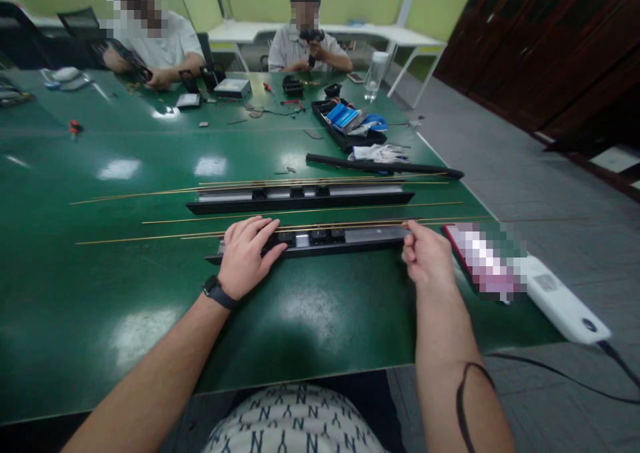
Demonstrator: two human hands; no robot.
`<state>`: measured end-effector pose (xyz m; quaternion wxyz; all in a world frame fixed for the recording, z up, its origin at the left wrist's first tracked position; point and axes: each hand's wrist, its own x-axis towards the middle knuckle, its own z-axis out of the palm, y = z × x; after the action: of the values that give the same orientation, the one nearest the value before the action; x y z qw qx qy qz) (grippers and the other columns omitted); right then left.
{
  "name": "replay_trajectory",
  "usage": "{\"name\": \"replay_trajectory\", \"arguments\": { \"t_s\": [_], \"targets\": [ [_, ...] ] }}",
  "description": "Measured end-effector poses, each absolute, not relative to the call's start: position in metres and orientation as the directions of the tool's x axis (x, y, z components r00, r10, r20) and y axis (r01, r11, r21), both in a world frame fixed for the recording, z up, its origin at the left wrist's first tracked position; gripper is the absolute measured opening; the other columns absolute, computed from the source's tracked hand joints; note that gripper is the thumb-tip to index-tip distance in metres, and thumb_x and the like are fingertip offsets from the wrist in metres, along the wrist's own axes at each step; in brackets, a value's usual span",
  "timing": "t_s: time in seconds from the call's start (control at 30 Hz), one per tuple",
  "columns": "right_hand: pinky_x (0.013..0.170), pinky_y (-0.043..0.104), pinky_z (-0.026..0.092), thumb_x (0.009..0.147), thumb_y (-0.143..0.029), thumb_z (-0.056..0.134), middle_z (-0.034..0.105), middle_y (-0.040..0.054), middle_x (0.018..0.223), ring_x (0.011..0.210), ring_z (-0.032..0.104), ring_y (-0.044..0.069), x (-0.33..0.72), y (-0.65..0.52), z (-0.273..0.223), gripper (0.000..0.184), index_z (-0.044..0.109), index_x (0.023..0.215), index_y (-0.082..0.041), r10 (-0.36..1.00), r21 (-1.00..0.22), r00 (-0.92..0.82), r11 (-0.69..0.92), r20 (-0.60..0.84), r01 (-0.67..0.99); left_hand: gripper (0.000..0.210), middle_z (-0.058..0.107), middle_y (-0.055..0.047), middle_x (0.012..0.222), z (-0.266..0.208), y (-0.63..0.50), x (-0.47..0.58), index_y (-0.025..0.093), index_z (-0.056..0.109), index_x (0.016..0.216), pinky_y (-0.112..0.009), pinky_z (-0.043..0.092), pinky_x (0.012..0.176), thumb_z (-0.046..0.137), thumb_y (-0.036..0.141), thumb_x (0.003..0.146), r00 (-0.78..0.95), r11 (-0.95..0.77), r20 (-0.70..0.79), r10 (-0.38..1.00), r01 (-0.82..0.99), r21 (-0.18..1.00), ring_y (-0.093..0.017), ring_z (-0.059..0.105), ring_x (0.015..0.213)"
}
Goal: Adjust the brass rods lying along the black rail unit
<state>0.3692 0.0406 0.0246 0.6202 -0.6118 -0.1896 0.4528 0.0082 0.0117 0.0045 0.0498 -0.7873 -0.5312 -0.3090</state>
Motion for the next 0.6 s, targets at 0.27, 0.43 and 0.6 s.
{"name": "replay_trajectory", "arguments": {
  "t_s": [0.27, 0.43, 0.6],
  "targets": [
    [0.027, 0.015, 0.024, 0.09, -0.019, 0.073, 0.049, -0.0064, 0.047, 0.029, 0.034, 0.004, 0.3688, 0.0411, 0.0274, 0.025, 0.059, 0.07, -0.019, 0.696, -0.954, 0.665, -0.104, -0.271, -0.28, 0.045, 0.069, -0.012, 0.134, 0.0042, 0.0115, 0.0079, 0.023, 0.065, 0.138, -0.051, 0.037, 0.113, 0.062, 0.047, 0.1, 0.25, -0.436, 0.544, 0.801, 0.866, 0.244, -0.031, 0.058, 0.133],
    [0.027, 0.015, 0.024, 0.092, -0.019, 0.071, 0.05, -0.0066, 0.047, 0.029, 0.034, 0.004, 0.3719, 0.0412, 0.03, 0.025, 0.06, 0.07, -0.02, 0.663, -0.952, 0.692, -0.11, -0.286, -0.287, 0.045, 0.069, -0.013, 0.134, 0.0046, 0.011, 0.0083, 0.024, 0.064, 0.139, -0.051, 0.037, 0.114, 0.062, 0.046, 0.1, 0.245, -0.433, 0.539, 0.806, 0.865, 0.253, -0.031, 0.057, 0.133],
    [0.027, 0.015, 0.023, 0.092, -0.023, 0.071, 0.052, -0.0059, 0.046, 0.028, 0.034, 0.005, 0.371, 0.0418, 0.0296, 0.023, 0.06, 0.071, -0.02, 0.681, -0.947, 0.667, -0.139, -0.302, -0.288, 0.045, 0.07, -0.012, 0.134, 0.0042, 0.0116, 0.0083, 0.025, 0.064, 0.138, -0.051, 0.037, 0.114, 0.061, 0.047, 0.1, 0.246, -0.431, 0.541, 0.804, 0.868, 0.246, -0.031, 0.058, 0.133]
  ]
}}
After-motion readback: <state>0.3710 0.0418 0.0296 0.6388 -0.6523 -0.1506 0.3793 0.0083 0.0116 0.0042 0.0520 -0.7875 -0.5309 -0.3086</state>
